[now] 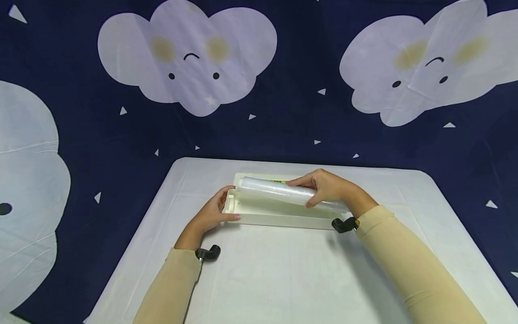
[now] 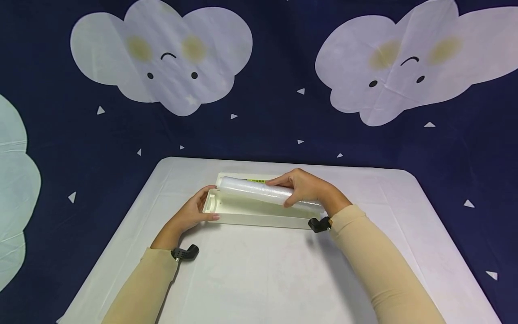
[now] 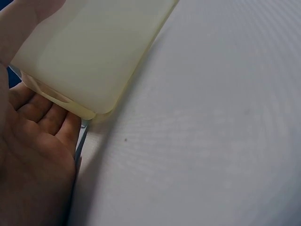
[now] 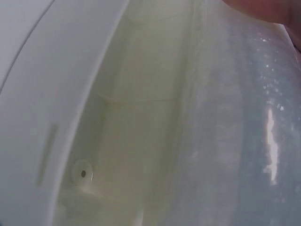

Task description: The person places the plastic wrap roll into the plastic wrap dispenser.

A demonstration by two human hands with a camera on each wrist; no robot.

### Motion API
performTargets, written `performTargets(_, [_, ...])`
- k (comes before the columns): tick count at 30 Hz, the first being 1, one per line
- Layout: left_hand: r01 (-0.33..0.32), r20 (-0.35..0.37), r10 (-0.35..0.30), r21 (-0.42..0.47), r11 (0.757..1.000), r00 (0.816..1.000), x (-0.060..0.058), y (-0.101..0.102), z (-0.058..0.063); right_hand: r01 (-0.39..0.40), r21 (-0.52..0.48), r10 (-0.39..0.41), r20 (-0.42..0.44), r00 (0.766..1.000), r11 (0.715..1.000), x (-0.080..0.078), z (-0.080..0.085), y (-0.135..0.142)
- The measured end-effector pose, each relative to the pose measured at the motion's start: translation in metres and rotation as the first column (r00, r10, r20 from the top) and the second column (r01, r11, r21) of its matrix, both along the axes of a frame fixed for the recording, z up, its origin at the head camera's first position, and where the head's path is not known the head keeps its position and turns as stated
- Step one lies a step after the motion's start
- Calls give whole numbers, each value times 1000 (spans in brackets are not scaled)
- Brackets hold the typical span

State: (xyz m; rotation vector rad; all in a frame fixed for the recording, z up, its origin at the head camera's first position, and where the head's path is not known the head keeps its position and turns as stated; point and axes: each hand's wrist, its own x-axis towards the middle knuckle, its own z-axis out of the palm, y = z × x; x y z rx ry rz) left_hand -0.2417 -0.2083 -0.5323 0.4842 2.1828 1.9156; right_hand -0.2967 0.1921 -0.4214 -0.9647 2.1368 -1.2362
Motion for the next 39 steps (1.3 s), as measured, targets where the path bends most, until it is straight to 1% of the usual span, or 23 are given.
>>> performTargets(8, [-11,-1,11,-13,1000,1000,0,0,1,-35,-18,35,27,999,999,-4,2,-1])
performTargets(18, [-7,-18,7,3,1000,1000,-1,-1,-1,-42,-2,42,26,999,999,-7,1,-4])
performTargets(23, [-15,-22,15,-8,1000,1000,-1,0,-1,-51,1,51,33,998,999,-7,1,-7])
performTargets(29, [-28,-23,28,-19,999,999,0,1,1,-46,13,45,35,998,999,-6,-1,-10])
performTargets(39, [-27,-14,27,-15,1000,1000,0,0,1,-52,21,51,28,998,998,-7,-4,-13])
